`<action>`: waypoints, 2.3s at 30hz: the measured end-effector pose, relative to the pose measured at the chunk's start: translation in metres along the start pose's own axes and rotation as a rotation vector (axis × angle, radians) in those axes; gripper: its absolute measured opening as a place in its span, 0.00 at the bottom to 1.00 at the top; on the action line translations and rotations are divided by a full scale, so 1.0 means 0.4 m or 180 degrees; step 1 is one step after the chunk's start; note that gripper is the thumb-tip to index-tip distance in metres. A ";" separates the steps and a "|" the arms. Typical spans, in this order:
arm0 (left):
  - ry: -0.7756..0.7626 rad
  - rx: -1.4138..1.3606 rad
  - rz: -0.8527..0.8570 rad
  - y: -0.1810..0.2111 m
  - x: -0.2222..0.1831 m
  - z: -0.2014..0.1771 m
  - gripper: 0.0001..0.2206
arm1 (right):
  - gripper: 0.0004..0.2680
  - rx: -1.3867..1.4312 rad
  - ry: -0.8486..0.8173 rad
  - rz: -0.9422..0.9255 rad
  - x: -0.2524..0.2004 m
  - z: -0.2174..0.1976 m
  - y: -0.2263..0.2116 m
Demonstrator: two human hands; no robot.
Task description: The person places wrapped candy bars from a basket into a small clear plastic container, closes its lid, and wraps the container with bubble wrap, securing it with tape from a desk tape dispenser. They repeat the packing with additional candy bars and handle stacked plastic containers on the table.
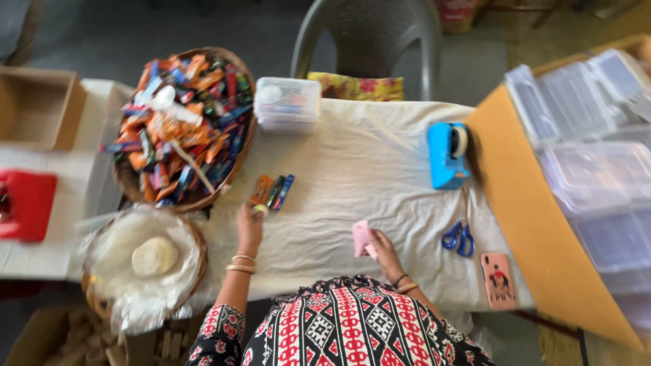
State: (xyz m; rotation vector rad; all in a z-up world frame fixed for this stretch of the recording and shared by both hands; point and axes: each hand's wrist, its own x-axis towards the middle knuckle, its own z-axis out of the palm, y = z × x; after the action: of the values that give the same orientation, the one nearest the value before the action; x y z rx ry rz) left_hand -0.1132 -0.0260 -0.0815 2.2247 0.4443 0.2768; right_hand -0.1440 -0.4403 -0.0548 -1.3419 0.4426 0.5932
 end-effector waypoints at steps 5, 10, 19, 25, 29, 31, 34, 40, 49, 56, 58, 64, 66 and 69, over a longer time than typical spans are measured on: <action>-0.0067 0.0124 0.0074 -0.083 0.144 -0.027 0.16 | 0.15 -0.0668 0.1266 -0.1007 -0.043 -0.156 0.032; -0.0237 0.0614 0.0750 -0.200 0.251 0.005 0.16 | 0.18 -0.1772 0.2672 -0.2244 -0.097 -0.214 -0.013; -0.0372 0.0854 0.0218 -0.028 0.183 -0.035 0.29 | 0.26 -0.3731 0.2243 -0.1686 -0.172 -0.191 0.061; -0.0346 0.1873 0.0285 0.104 0.117 -0.046 0.38 | 0.25 -0.3512 0.2398 -0.1725 -0.220 -0.195 0.066; -0.0478 0.1924 0.0705 0.233 0.108 -0.021 0.33 | 0.25 -0.3251 0.2255 -0.1694 -0.268 -0.187 0.045; -0.0477 0.1721 0.0925 0.355 0.112 0.013 0.29 | 0.25 -0.3246 0.2227 -0.1841 -0.272 -0.206 0.034; -0.0585 0.0825 0.2056 0.589 0.094 0.075 0.18 | 0.27 -0.3681 0.2060 -0.2130 -0.279 -0.243 0.036; -0.1532 -0.0516 0.3068 1.079 -0.009 0.266 0.13 | 0.27 -0.2673 0.1741 -0.1403 -0.278 -0.315 0.056; -0.2356 -0.0242 0.4038 1.513 -0.121 0.660 0.36 | 0.25 -0.2400 0.1531 -0.1866 -0.273 -0.360 0.053; -0.2797 0.0562 0.3522 1.587 -0.115 0.828 0.52 | 0.21 -0.2507 0.1843 -0.2095 -0.212 -0.341 -0.007; -0.2981 0.0786 0.3183 1.607 -0.132 0.796 0.53 | 0.20 -0.2828 0.1897 -0.2374 -0.196 -0.337 -0.041; -0.2185 -0.0027 0.3922 1.559 -0.205 0.584 0.49 | 0.15 -0.3761 0.1579 -0.3255 -0.119 -0.376 -0.021; -0.2379 -0.0262 0.4128 1.491 -0.215 0.486 0.46 | 0.12 -0.3483 0.1196 -0.2278 -0.055 -0.402 0.044; -0.2504 -0.0031 0.3967 1.323 -0.198 0.363 0.47 | 0.11 -0.0475 0.0746 -0.0686 -0.003 -0.463 0.097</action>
State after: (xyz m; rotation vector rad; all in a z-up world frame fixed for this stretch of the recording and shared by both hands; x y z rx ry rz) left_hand -0.0185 -0.4727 0.2326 2.0948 -1.3764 0.0016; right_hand -0.1623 -0.6179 -0.1177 -1.5870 0.4421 0.2955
